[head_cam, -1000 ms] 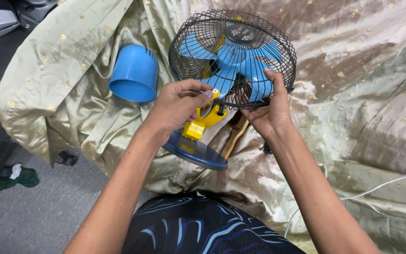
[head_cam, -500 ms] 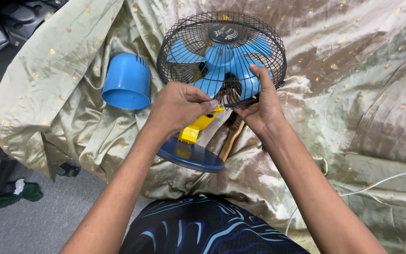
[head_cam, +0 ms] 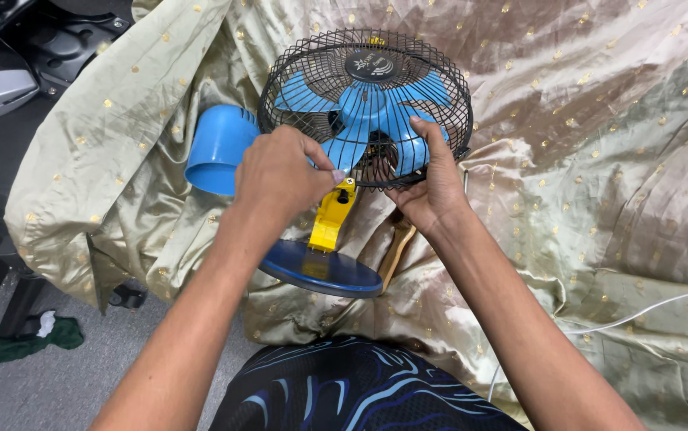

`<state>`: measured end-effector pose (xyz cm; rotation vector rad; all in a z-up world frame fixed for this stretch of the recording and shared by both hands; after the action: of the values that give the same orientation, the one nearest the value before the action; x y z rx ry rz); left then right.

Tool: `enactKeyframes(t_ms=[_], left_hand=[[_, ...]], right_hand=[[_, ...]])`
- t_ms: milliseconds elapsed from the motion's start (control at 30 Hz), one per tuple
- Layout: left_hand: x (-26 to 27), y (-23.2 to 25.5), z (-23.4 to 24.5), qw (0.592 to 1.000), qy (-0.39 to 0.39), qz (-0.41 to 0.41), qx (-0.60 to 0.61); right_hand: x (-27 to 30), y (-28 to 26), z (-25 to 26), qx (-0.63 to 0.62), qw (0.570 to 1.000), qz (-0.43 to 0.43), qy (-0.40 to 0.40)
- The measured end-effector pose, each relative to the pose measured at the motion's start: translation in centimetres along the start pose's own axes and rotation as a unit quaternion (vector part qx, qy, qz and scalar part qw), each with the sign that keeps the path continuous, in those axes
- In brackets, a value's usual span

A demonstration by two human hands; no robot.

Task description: The person uses a screwdriver to loosen and remove screws from the front grille of a small electric fan. They detach the grille, set it aside, and continue to manipulate the fan body and base while holding the screwdriver.

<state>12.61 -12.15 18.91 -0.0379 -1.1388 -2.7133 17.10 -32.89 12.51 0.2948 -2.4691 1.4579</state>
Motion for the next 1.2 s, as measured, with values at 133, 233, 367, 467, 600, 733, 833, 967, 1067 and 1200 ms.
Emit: enactKeyframes(t_ms=[133,233,367,467,600,733,833,967,1067,1200], left_hand=[[1.8,0.7,0.0,0.997,0.058,-0.046,0.02],[3.0,1.4,0.3,0.985,0.103,-0.113,0.081],[4.8,2.6,0.7,0.956,0.149,-0.23,0.106],[5.0,2.2,0.4,0.959,0.148,-0.222,0.093],[5.3,2.2,0.6,0.958,0.16,-0.225,0.078],[6.4,2.2,0.8,0.951,0.175,-0.243,0.083],[7.0,2.2,0.8,0.949,0.193,-0.241,0.06],[7.7,2.6,0.9,0.939,0.212,-0.267,0.047],[8.0,3.0,0.9,0.929,0.219,-0.297,0.045],[8.7,3.7,0.7,0.907,0.222,-0.355,0.04]], right_hand=[[0.0,-0.3,0.5,0.003,1.0,0.01,0.008],[0.1,-0.3,0.4,0.002,1.0,0.007,0.004],[0.2,-0.4,0.4,0.001,1.0,0.003,0.001],[0.2,-0.4,0.4,0.004,1.0,0.001,0.001],[0.2,-0.4,0.4,0.011,1.0,0.005,0.004],[0.3,-0.4,0.4,0.015,1.0,0.005,0.007],[0.3,-0.4,0.3,0.009,1.0,0.003,0.0],[0.3,-0.3,0.1,0.004,1.0,-0.001,-0.006],[0.2,-0.2,0.1,0.005,1.0,-0.004,-0.004],[0.3,-0.3,0.0,0.005,1.0,0.001,-0.01]])
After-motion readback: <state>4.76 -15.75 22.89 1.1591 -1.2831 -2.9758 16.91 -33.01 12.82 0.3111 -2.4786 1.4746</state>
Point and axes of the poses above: each hand's wrist, its own x-axis away from the middle knuckle, its own z-axis out of the back of the hand, y = z × x, the point moved 10 cm from there along -x, towards the middle knuckle, and after that the axes turned 4 degrees about z, right-handed, at the moved point
